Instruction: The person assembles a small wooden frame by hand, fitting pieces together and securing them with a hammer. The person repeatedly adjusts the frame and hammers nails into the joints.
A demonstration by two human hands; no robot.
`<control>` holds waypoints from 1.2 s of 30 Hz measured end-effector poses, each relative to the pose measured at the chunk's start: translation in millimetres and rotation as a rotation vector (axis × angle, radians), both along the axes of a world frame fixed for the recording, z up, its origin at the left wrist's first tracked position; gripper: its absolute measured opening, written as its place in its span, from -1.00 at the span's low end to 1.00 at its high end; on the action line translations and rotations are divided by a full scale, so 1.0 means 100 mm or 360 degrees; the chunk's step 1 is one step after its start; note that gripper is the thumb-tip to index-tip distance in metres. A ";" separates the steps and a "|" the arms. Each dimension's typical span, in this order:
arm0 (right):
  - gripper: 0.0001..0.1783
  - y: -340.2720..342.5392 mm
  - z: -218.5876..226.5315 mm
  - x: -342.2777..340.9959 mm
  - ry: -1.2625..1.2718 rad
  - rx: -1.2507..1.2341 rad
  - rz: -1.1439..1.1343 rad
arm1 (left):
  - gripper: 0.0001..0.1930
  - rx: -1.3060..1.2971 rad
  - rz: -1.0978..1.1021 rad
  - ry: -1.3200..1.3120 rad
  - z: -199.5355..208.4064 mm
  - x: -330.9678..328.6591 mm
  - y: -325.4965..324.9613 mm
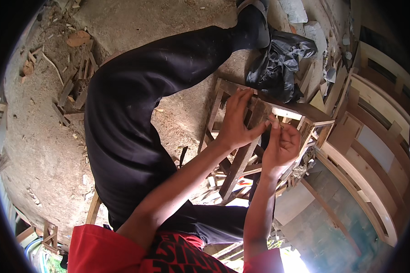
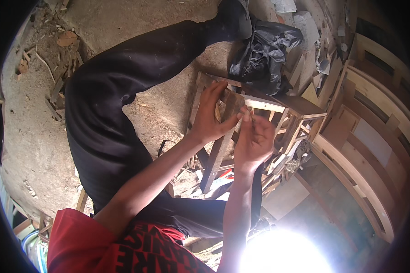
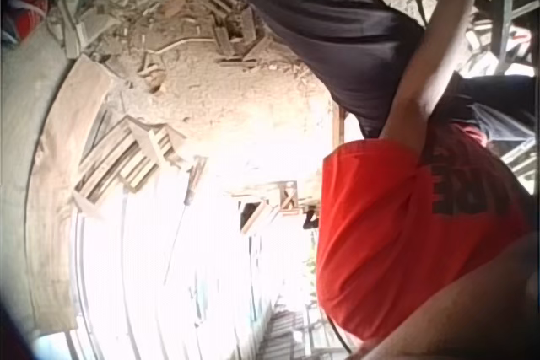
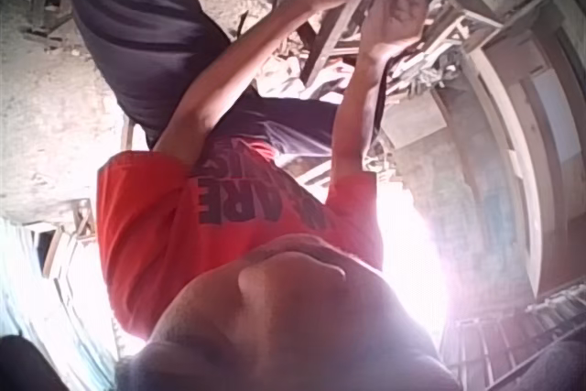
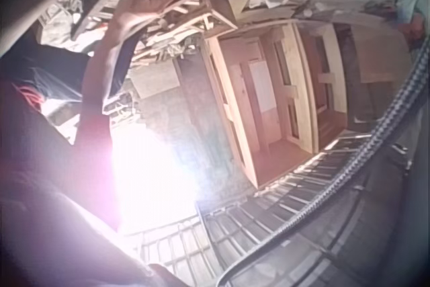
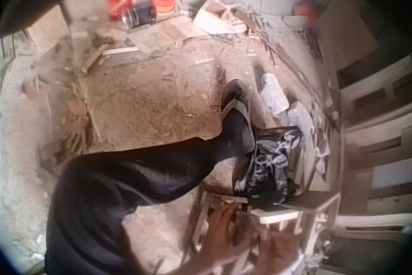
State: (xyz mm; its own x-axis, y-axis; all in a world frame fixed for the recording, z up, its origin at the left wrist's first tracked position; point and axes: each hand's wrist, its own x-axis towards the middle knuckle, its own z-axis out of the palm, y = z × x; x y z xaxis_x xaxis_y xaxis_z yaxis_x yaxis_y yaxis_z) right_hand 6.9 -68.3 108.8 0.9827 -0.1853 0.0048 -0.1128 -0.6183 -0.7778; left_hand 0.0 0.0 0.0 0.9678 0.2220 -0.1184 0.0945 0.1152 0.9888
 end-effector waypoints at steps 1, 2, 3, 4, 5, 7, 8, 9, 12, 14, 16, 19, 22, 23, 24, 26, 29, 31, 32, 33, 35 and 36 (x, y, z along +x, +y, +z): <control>-0.85 0.01 0.00 0.00 0.0002 -0.0015 -0.0001 | -0.14 0.0005 -0.0001 0.0002 0.00 0.00 0.00; -0.85 0.02 0.00 0.00 0.0004 -0.0029 -0.0002 | -0.14 0.0011 -0.0003 0.0004 -0.01 -0.01 0.01; -0.86 0.02 0.01 -0.01 0.0010 -0.0033 -0.0009 | -0.14 0.0007 0.0001 0.0008 0.00 -0.02 0.00; -0.86 0.02 0.02 -0.01 0.0015 -0.0036 -0.0016 | -0.15 0.0003 0.0005 0.0012 0.01 -0.03 0.00; -0.86 0.01 0.02 -0.02 0.0020 -0.0040 -0.0023 | -0.15 -0.0001 0.0008 0.0014 0.02 -0.03 -0.01; -0.85 0.02 0.03 -0.01 0.0015 -0.0056 -0.0001 | -0.15 -0.0019 0.0021 0.0005 0.01 -0.03 -0.02; -0.85 0.02 0.04 -0.01 0.0012 -0.0064 0.0010 | -0.15 -0.0029 0.0027 -0.0001 0.01 -0.02 -0.03; -0.86 0.02 0.04 -0.01 0.0022 -0.0056 -0.0001 | -0.15 -0.0021 0.0030 0.0002 0.01 -0.02 -0.03; -0.86 0.04 0.04 -0.01 0.0029 -0.0075 -0.0007 | -0.16 -0.0043 0.0030 0.0010 0.01 -0.01 -0.03; -0.84 0.03 0.05 -0.02 0.0004 -0.0142 0.0024 | -0.16 -0.0119 0.0019 0.0014 0.00 -0.01 -0.03; -0.84 0.05 0.03 -0.02 -0.0022 -0.0132 0.0040 | -0.11 -0.0168 0.0002 0.0037 -0.02 -0.02 -0.02; -0.83 0.03 0.01 -0.01 -0.0050 -0.0093 0.0058 | -0.08 -0.0213 -0.0019 0.0017 -0.03 -0.01 0.00; -0.83 -0.02 -0.02 -0.05 -0.0063 -0.0099 0.0097 | -0.11 -0.0240 0.0166 -0.0073 0.06 -0.03 -0.02; -0.83 -0.03 -0.02 -0.06 -0.0066 -0.0110 0.0114 | -0.12 -0.0248 0.0262 -0.0111 0.12 -0.05 -0.04; -0.83 -0.05 -0.03 -0.07 -0.0090 -0.0119 0.0124 | -0.17 -0.0213 0.0254 -0.0124 0.18 -0.09 -0.04; -0.83 -0.07 -0.06 -0.06 -0.0136 -0.0138 0.0143 | -0.26 -0.0144 0.0237 -0.0149 0.32 -0.17 -0.06; -0.82 -0.08 -0.06 -0.01 -0.0112 -0.0165 0.0139 | -0.46 -0.0165 0.0228 -0.0287 0.39 -0.19 -0.07; -0.82 -0.02 -0.04 0.02 -0.0137 -0.0119 0.0140 | -0.55 -0.0166 0.0290 -0.0285 0.38 -0.14 -0.08; -0.82 0.00 -0.02 0.02 -0.0149 -0.0095 0.0140 | -0.59 -0.0166 0.0321 -0.0284 0.37 -0.11 -0.08; -0.82 -0.01 -0.01 0.02 -0.0114 -0.0104 0.0125 | -0.61 -0.0335 0.0357 -0.0277 0.34 -0.10 -0.09; -0.80 -0.03 0.01 0.02 -0.0044 -0.0122 0.0095 | -0.66 -0.0674 0.0426 -0.0260 0.29 -0.10 -0.09; -0.79 -0.04 0.01 0.02 -0.0011 -0.0124 0.0075 | -0.67 -0.0768 0.0415 -0.0268 0.28 -0.08 -0.05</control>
